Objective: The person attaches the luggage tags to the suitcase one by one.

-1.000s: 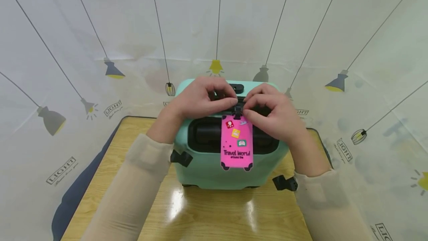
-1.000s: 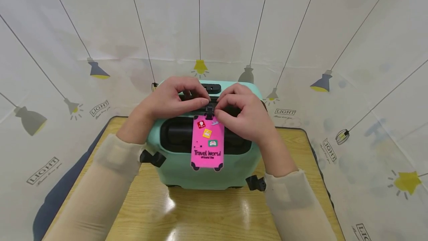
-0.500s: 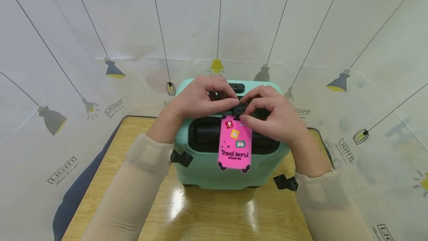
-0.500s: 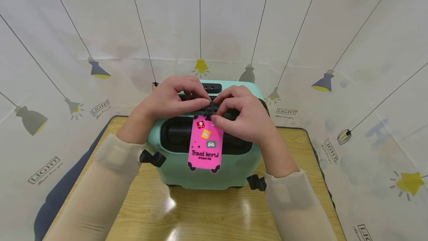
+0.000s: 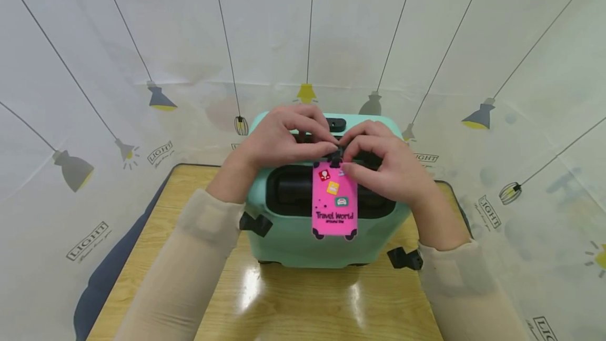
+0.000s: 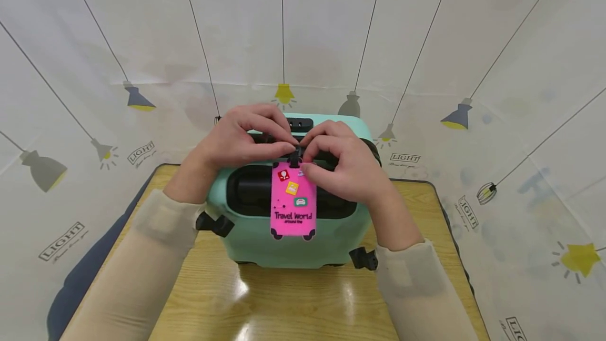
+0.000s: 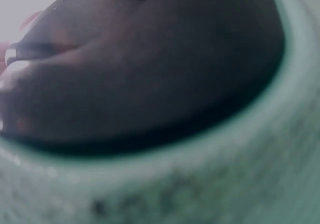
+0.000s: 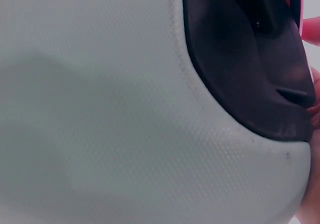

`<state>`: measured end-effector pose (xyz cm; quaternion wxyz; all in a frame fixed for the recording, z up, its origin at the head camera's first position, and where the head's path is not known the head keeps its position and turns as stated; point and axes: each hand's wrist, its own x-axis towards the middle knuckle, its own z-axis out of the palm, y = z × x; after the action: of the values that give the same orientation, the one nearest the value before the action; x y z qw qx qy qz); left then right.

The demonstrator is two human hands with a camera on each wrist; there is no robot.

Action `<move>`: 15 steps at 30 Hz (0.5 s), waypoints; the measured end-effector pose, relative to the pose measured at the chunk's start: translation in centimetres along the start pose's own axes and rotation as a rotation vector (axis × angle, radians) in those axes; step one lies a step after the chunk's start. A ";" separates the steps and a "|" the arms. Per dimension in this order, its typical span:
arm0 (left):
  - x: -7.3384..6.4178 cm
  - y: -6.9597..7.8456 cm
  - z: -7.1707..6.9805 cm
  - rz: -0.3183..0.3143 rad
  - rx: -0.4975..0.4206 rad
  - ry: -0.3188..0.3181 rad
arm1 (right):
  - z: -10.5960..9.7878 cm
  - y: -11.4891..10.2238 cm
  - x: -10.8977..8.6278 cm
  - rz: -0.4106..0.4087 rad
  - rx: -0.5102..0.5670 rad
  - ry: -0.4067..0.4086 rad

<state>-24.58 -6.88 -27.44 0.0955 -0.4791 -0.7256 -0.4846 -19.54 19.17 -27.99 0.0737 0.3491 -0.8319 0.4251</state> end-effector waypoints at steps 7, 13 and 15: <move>0.1 0.0 0.0 0.045 0.013 -0.015 | 0.0 -0.1 -0.1 0.004 0.003 -0.006; 0.1 0.1 0.0 -0.003 0.015 0.008 | 0.0 -0.2 -0.1 0.015 0.001 0.011; 0.1 0.2 0.0 -0.015 0.019 0.016 | 0.0 -0.2 -0.1 0.024 -0.005 0.022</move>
<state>-24.49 -6.83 -27.29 0.1021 -0.4687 -0.7330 -0.4822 -19.33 19.12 -27.95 0.0788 0.3343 -0.8362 0.4276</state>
